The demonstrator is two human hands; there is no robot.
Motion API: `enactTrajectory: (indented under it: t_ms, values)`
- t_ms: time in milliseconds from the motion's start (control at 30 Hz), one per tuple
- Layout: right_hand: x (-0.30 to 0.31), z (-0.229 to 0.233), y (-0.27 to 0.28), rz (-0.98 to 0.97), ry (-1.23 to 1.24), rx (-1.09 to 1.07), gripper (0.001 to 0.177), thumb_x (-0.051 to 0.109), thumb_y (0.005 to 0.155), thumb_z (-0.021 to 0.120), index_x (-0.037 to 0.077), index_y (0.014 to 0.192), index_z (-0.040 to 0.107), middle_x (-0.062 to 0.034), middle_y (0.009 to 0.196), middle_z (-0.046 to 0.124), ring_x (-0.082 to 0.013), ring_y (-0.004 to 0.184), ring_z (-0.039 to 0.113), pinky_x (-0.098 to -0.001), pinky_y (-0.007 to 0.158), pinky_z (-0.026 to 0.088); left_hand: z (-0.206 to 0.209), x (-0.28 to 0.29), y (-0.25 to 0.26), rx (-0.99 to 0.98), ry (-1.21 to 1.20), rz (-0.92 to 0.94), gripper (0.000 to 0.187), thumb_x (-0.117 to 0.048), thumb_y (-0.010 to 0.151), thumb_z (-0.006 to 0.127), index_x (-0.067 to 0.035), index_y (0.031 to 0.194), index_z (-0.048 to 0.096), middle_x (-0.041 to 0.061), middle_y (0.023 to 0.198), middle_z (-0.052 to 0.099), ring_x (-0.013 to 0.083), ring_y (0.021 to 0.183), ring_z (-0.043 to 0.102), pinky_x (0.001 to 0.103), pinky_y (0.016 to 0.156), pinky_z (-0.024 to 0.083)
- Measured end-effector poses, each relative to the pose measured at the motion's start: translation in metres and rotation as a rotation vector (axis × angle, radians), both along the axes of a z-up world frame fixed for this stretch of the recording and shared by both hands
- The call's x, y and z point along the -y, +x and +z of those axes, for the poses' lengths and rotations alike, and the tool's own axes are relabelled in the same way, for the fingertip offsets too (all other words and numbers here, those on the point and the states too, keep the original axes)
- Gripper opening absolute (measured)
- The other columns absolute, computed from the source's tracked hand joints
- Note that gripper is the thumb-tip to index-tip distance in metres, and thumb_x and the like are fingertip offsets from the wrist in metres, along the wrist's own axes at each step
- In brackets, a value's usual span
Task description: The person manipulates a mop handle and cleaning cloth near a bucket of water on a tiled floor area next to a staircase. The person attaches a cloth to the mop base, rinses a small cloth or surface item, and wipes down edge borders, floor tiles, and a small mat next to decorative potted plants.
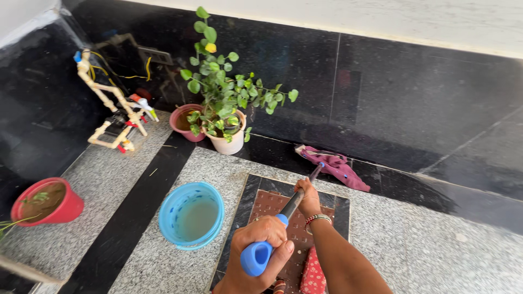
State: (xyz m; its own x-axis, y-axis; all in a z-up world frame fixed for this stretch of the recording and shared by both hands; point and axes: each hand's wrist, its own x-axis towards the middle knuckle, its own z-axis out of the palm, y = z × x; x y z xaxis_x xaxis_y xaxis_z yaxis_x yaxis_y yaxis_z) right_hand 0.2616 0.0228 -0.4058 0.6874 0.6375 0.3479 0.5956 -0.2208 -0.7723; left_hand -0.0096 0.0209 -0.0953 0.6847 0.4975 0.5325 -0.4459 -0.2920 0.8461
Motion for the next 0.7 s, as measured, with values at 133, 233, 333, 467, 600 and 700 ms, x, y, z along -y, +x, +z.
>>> enactTrajectory:
  t_ms: [133, 233, 333, 467, 600, 700]
  values:
    - [-0.033, 0.006, -0.025, 0.103, -0.064, -0.066, 0.014, -0.002, 0.073, 0.066, 0.008, 0.079, 0.058, -0.0186, 0.068, 0.058, -0.0475, 0.086, 0.058, -0.0424, 0.119, 0.037, 0.003, 0.002, -0.020, -0.036, -0.043, 0.132, 0.027, 0.008, 0.082, 0.075, -0.004, 0.073, 0.052, 0.007, 0.073, 0.063, 0.0194, 0.069, 0.064, 0.038, 0.076, 0.055]
    - [-0.055, 0.011, -0.043, 0.207, -0.026, -0.048, 0.013, 0.000, 0.074, 0.067, 0.009, 0.079, 0.059, -0.0189, 0.070, 0.060, -0.0483, 0.095, 0.060, -0.0436, 0.112, 0.039, 0.004, 0.007, -0.030, 0.016, 0.004, 0.264, 0.028, 0.008, 0.082, 0.075, -0.004, 0.072, 0.053, 0.007, 0.071, 0.062, 0.0179, 0.070, 0.064, 0.037, 0.079, 0.057]
    - [-0.076, 0.014, -0.065, 0.294, -0.015, -0.065, 0.010, -0.002, 0.077, 0.060, 0.007, 0.078, 0.058, -0.0185, 0.072, 0.062, -0.0465, 0.085, 0.064, -0.0422, 0.118, 0.037, 0.004, 0.010, -0.038, 0.064, 0.050, 0.362, 0.027, 0.007, 0.080, 0.076, -0.004, 0.071, 0.053, 0.007, 0.070, 0.063, 0.0175, 0.070, 0.065, 0.035, 0.075, 0.057]
    - [-0.095, 0.021, -0.095, 0.369, -0.034, -0.042, 0.011, -0.002, 0.082, 0.056, 0.008, 0.078, 0.060, -0.0179, 0.073, 0.063, -0.0425, 0.090, 0.067, -0.0439, 0.105, 0.044, 0.003, 0.014, -0.044, 0.151, 0.054, 0.499, 0.027, 0.006, 0.078, 0.078, -0.005, 0.069, 0.055, 0.007, 0.067, 0.063, 0.0169, 0.064, 0.064, 0.034, 0.070, 0.057]
    - [-0.095, 0.045, -0.125, 0.376, -0.172, -0.165, 0.012, 0.001, 0.086, 0.052, 0.010, 0.083, 0.059, -0.0127, 0.085, 0.065, -0.0343, 0.082, 0.070, -0.0433, 0.084, 0.055, 0.007, 0.013, -0.060, 0.168, 0.084, 0.536, 0.027, 0.003, 0.080, 0.078, -0.006, 0.070, 0.055, 0.006, 0.066, 0.063, 0.0159, 0.063, 0.064, 0.036, 0.070, 0.059]
    - [-0.084, 0.064, -0.138, 0.439, -0.131, -0.091, 0.008, 0.004, 0.084, 0.055, 0.009, 0.083, 0.061, -0.0138, 0.090, 0.067, -0.0357, 0.087, 0.068, -0.0426, 0.081, 0.054, 0.010, 0.014, -0.073, 0.148, 0.080, 0.504, 0.028, 0.001, 0.082, 0.078, -0.007, 0.070, 0.054, 0.006, 0.064, 0.062, 0.0155, 0.061, 0.062, 0.034, 0.067, 0.057]
